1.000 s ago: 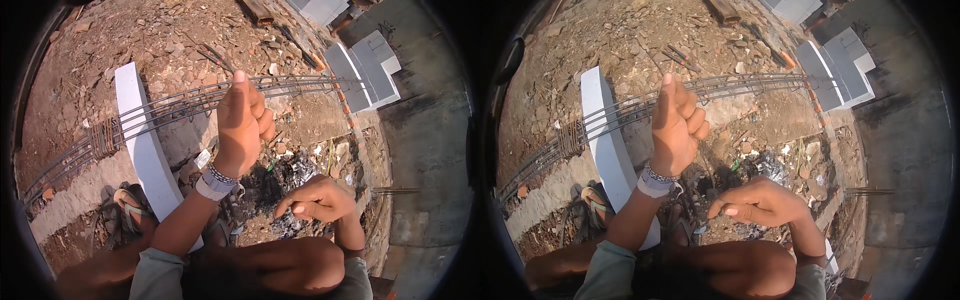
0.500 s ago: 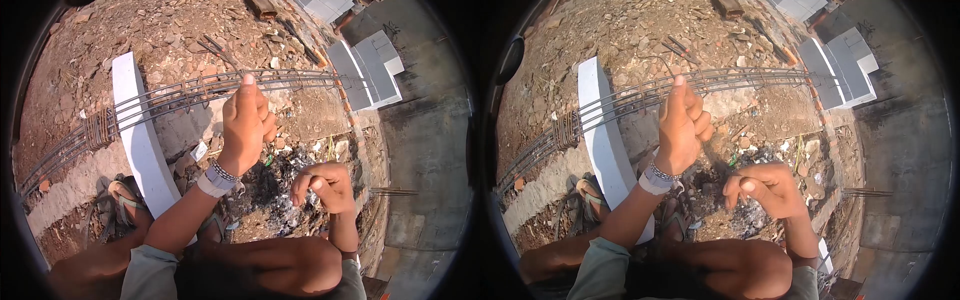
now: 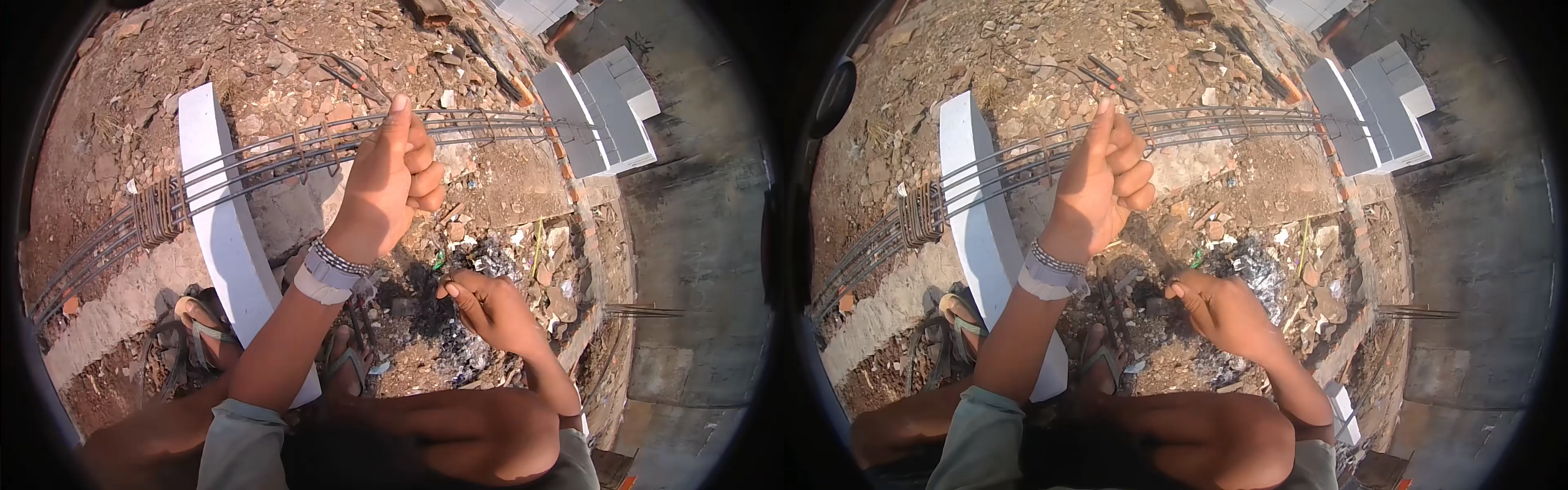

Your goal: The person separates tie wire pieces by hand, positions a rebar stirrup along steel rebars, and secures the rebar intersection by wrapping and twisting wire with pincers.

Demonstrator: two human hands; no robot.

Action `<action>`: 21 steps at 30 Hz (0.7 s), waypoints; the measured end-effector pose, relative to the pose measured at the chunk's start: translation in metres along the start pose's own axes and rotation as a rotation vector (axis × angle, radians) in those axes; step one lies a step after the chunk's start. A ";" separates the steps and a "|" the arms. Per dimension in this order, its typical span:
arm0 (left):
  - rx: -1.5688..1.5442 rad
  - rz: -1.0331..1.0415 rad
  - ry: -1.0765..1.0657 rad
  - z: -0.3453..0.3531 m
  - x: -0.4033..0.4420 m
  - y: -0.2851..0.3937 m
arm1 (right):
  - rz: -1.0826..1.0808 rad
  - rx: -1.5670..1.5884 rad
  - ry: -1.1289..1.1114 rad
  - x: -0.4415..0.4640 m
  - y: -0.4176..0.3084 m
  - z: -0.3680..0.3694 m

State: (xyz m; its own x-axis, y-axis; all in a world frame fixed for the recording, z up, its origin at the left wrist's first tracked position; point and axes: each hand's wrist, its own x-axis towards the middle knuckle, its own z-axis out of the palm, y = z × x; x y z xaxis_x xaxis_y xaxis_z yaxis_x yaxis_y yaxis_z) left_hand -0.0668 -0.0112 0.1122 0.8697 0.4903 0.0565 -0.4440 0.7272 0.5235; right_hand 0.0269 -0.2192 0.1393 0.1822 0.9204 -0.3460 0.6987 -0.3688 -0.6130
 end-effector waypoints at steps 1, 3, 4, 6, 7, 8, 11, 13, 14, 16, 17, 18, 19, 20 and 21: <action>-0.070 -0.012 -0.017 0.003 0.001 -0.004 | 0.099 0.128 -0.003 -0.001 0.000 -0.001; -0.207 -0.039 -0.053 0.017 -0.003 -0.015 | 0.113 0.218 0.018 -0.002 -0.003 -0.002; -0.151 -0.070 -0.085 0.019 -0.008 -0.022 | 0.133 0.257 0.027 -0.001 -0.005 -0.004; -0.180 -0.119 -0.095 0.020 -0.024 -0.043 | 0.137 0.316 0.066 0.002 -0.005 -0.005; -0.198 -0.130 -0.141 0.013 -0.029 -0.056 | 0.120 0.298 0.092 0.003 -0.005 -0.005; -0.296 -0.105 -0.150 0.007 -0.032 -0.067 | 0.104 0.282 0.117 0.005 -0.006 -0.004; -0.186 0.044 0.083 0.002 -0.034 -0.065 | 0.047 0.034 0.226 0.009 -0.003 0.009; -0.189 0.126 0.147 0.007 -0.029 -0.070 | -0.001 -0.276 0.345 0.009 0.004 0.021; -0.158 0.128 0.164 0.007 -0.027 -0.073 | 0.038 -0.333 0.331 0.009 0.003 0.023; -0.034 0.122 0.222 0.005 -0.026 -0.083 | 0.021 -0.374 0.348 0.010 0.009 0.030; 0.014 0.091 0.279 0.000 -0.026 -0.086 | 0.016 -0.391 0.357 0.008 0.011 0.034; 0.062 0.059 0.337 -0.005 -0.026 -0.087 | 0.034 -0.424 0.291 0.006 0.010 0.039; 0.109 0.026 0.396 -0.009 -0.025 -0.089 | 0.010 -0.404 0.245 0.003 0.010 0.041; 0.096 0.030 0.455 -0.010 -0.022 -0.092 | -0.015 -0.385 0.198 -0.001 0.009 0.041; 0.041 0.007 0.459 -0.012 -0.022 -0.093 | -0.043 -0.368 0.153 -0.001 0.009 0.039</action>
State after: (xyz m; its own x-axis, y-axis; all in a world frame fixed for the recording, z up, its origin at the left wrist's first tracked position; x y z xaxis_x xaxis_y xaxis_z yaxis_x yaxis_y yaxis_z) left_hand -0.0470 -0.0838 0.0514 0.6771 0.6641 -0.3171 -0.4326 0.7077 0.5586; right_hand 0.0064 -0.2284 0.1063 0.2292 0.9529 -0.1985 0.9040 -0.2840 -0.3195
